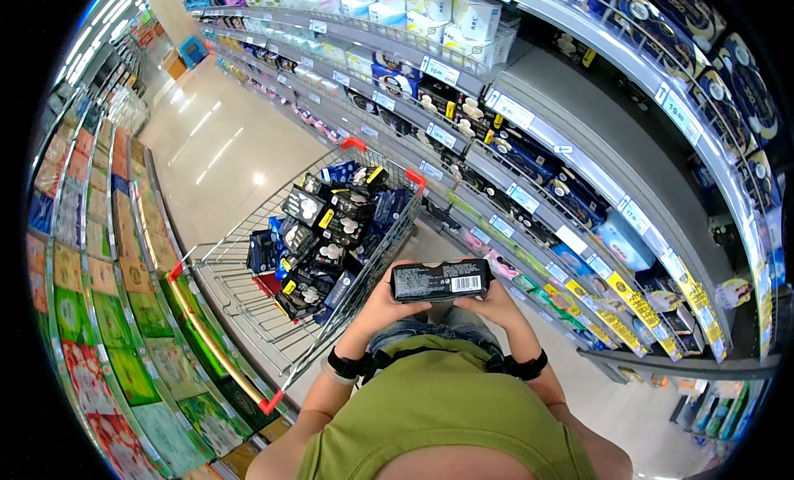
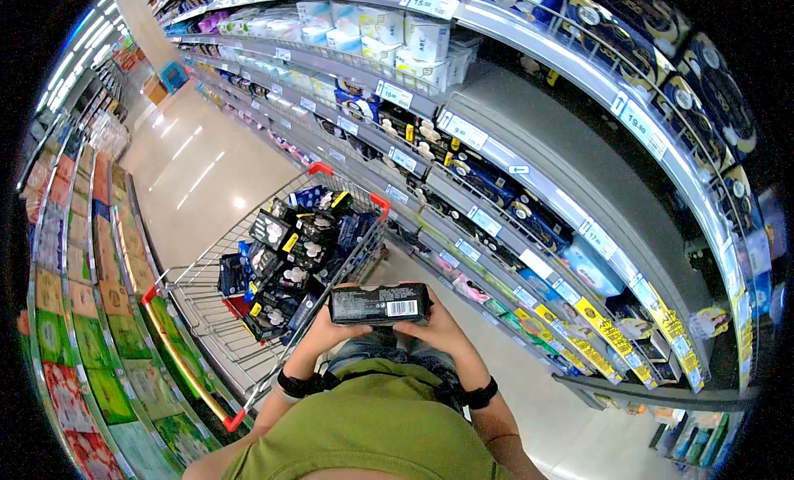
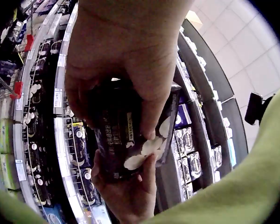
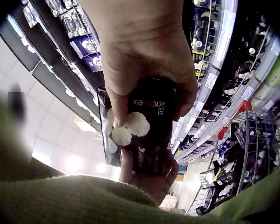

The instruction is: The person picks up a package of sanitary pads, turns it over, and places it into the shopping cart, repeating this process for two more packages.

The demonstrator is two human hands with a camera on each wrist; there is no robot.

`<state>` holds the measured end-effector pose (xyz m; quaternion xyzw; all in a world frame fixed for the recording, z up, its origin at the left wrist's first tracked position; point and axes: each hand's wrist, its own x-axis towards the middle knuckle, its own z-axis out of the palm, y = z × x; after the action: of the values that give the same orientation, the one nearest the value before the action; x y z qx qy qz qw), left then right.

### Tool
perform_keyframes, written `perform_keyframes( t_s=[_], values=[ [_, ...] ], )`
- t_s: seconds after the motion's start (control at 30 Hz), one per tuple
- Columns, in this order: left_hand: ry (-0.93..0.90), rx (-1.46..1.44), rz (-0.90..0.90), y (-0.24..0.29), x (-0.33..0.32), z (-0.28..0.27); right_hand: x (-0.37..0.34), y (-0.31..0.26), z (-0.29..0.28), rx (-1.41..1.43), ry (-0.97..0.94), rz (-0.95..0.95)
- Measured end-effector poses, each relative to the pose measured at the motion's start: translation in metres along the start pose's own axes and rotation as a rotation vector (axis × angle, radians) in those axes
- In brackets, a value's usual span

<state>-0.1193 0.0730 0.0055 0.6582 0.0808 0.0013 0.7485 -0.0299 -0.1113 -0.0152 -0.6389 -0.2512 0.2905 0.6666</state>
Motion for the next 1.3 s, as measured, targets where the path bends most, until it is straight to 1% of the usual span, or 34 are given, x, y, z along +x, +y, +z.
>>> perform_keyframes(
  t_s=[0.1,0.2,0.27,0.4,0.67,0.7,0.8,0.9,0.97,1.07,1.13,1.2,1.3],
  values=[
    [-0.046,-0.006,0.005,-0.003,0.009,0.005,-0.005,-0.003,-0.005,0.03,0.053,-0.038],
    [-0.077,0.06,0.086,0.002,0.015,0.012,-0.008,-0.01,-0.011,0.009,0.062,-0.069],
    [-0.077,0.024,0.059,0.004,0.015,0.015,-0.011,-0.014,-0.013,0.017,0.062,-0.025],
    [-0.097,0.032,0.102,0.001,0.02,0.02,-0.013,-0.011,-0.019,0.009,0.071,-0.062],
    [-0.1,0.077,0.073,0.0,0.023,0.021,-0.013,-0.006,-0.025,0.059,0.049,-0.049],
    [-0.119,0.069,0.101,-0.003,0.024,0.02,-0.012,-0.007,-0.026,0.056,0.041,-0.051],
    [-0.115,0.064,0.085,-0.004,0.025,0.021,-0.013,-0.006,-0.027,0.017,0.046,-0.061],
    [-0.134,0.059,0.056,0.0,0.024,0.021,-0.014,-0.005,-0.027,-0.008,0.029,-0.043],
    [-0.141,0.043,0.039,0.0,0.025,0.021,-0.014,-0.007,-0.027,0.063,0.016,0.012],
    [-0.159,0.032,0.028,0.003,0.03,0.022,-0.012,-0.005,-0.029,0.014,0.044,-0.007],
    [-0.167,0.038,0.029,0.004,0.034,0.022,-0.011,-0.004,-0.031,0.023,0.056,-0.007],
    [-0.186,0.05,0.076,0.002,0.04,0.021,-0.008,-0.005,-0.033,0.027,0.061,-0.01],
    [-0.183,0.004,0.058,0.0,0.046,0.019,-0.004,-0.01,-0.033,0.051,0.071,-0.019]
  ],
)
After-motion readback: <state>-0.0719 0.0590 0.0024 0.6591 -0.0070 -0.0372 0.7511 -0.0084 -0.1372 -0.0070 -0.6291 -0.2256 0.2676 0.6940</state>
